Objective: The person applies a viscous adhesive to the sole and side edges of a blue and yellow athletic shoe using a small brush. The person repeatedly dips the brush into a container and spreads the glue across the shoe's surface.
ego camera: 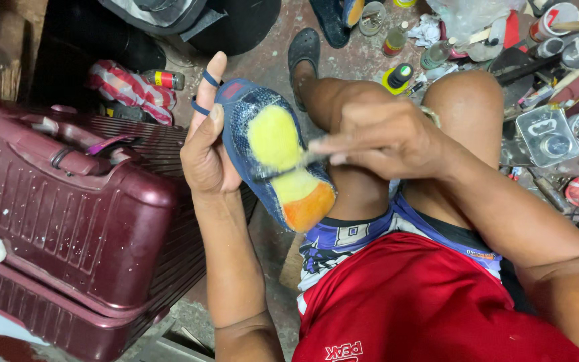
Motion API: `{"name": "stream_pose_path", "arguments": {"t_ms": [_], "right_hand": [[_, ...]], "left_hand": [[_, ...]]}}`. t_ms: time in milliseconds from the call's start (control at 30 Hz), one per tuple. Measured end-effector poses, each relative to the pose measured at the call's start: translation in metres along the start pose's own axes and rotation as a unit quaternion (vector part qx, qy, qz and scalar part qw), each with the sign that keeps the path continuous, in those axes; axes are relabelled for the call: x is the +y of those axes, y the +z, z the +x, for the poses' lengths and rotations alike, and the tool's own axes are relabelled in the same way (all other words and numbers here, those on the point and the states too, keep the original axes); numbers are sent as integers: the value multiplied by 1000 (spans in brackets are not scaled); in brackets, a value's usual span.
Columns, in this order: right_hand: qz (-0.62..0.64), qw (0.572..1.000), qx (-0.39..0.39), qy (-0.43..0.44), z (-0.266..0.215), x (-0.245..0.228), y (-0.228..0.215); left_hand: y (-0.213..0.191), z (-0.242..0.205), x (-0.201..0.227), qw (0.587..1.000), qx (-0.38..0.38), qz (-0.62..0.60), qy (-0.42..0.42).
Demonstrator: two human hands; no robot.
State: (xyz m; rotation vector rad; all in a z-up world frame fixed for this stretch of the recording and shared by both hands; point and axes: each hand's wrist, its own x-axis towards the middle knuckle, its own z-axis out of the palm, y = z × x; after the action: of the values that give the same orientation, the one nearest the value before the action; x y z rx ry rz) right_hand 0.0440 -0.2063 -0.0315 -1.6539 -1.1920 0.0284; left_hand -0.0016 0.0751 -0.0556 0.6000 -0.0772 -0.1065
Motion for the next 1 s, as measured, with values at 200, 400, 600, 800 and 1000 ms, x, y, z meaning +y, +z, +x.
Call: {"name": "stream_pose_path", "arguments": {"t_ms": [200,400,600,800,1000], "right_hand": [[-25,998,46,19,3,-4,-12],[-50,998,-35,-2,2,6,-3],[49,991,0,126,-36,-4,-34],[-171,947,39,271,-64,-33,-61],[-261,907,5,331,-91,-53,-80]], "left_hand": [[-8,1,-1,1000,-5,-7,4],[-23,7,-3,999,34,-29,13],[-34,13,2,989,134,-14,62],[-42,17,9,982,154,1,111],[-27,13,8,977,162,16,138]]}}
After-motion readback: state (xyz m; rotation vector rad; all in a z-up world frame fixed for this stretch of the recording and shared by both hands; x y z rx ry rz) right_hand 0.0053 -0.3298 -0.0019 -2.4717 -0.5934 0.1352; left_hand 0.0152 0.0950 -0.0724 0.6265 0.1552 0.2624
